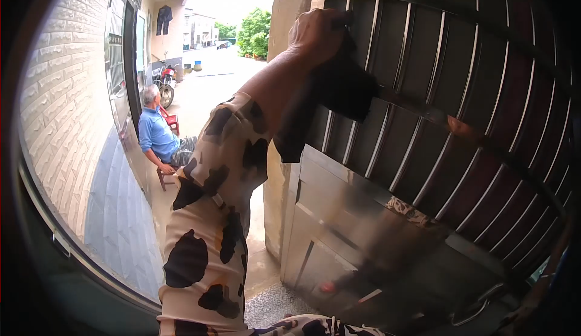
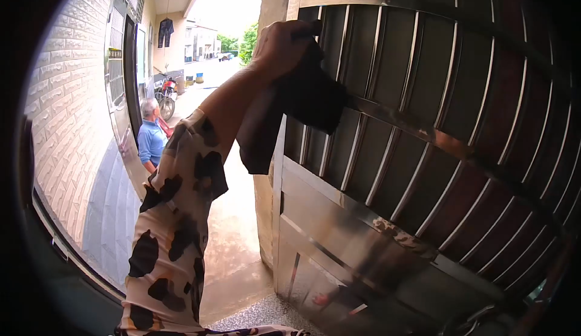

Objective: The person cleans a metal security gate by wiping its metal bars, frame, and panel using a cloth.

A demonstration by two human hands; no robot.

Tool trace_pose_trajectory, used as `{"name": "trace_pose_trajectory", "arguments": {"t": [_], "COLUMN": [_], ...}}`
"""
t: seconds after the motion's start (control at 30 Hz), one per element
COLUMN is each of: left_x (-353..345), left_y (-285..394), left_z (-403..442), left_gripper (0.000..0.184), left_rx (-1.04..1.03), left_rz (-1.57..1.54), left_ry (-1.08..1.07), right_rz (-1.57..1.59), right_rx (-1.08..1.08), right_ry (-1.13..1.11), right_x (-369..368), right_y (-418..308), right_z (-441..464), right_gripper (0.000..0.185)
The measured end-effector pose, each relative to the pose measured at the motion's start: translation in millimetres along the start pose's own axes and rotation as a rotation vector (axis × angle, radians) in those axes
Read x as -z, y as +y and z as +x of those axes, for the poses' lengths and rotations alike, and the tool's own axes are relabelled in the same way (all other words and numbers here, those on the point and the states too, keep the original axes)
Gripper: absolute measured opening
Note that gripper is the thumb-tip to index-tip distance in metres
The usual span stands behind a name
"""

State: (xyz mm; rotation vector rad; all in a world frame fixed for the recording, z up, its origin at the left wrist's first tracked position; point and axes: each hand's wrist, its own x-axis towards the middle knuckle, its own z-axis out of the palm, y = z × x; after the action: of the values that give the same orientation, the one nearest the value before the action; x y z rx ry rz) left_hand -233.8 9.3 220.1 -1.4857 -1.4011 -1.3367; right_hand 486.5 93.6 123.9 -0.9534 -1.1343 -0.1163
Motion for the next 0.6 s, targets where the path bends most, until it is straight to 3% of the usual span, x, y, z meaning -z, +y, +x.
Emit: {"name": "trace_pose_trajectory", "arguments": {"t": [0.2,0.3,0.37,0.47,0.5,0.53,0.6], "left_x": [-37.1,-45.4,-40.8,-35.3,-39.0,-35.2,-36.3], "left_y": [9.3,10.2,26.4,38.2,42.6,44.1,41.2], "left_z": [32.2,45.3,50.0,60.5,54.6,56.0,59.1], "left_gripper": [0.022,0.019,0.020,0.021,0.018,0.018,0.020], "left_rx": [-0.245,-0.203,-0.153,-0.085,-0.124,-0.123,-0.006], "left_rz": [0.351,0.519,0.687,0.634,0.638,0.634,0.547], "left_ry": [0.123,0.105,-0.150,-0.202,-0.028,-0.022,-0.250], "right_rz": [0.023,0.026,0.006,-0.028,-0.030,-0.028,-0.013], "right_rx": [-0.001,0.020,0.006,0.070,0.072,0.076,0.075], "right_ry": [-0.002,0.018,-0.004,-0.105,-0.090,-0.070,-0.087], "right_x": [-5.1,-7.5,-2.7,7.6,9.1,10.6,15.5], "right_y": [-9.0,-21.4,-22.8,-14.2,-14.1,-14.4,-9.4], "right_z": [-6.4,-13.9,-13.2,-7.8,-6.8,-5.2,0.0], "right_gripper": [0.038,0.037,0.036,0.035,0.035,0.035,0.034]}}
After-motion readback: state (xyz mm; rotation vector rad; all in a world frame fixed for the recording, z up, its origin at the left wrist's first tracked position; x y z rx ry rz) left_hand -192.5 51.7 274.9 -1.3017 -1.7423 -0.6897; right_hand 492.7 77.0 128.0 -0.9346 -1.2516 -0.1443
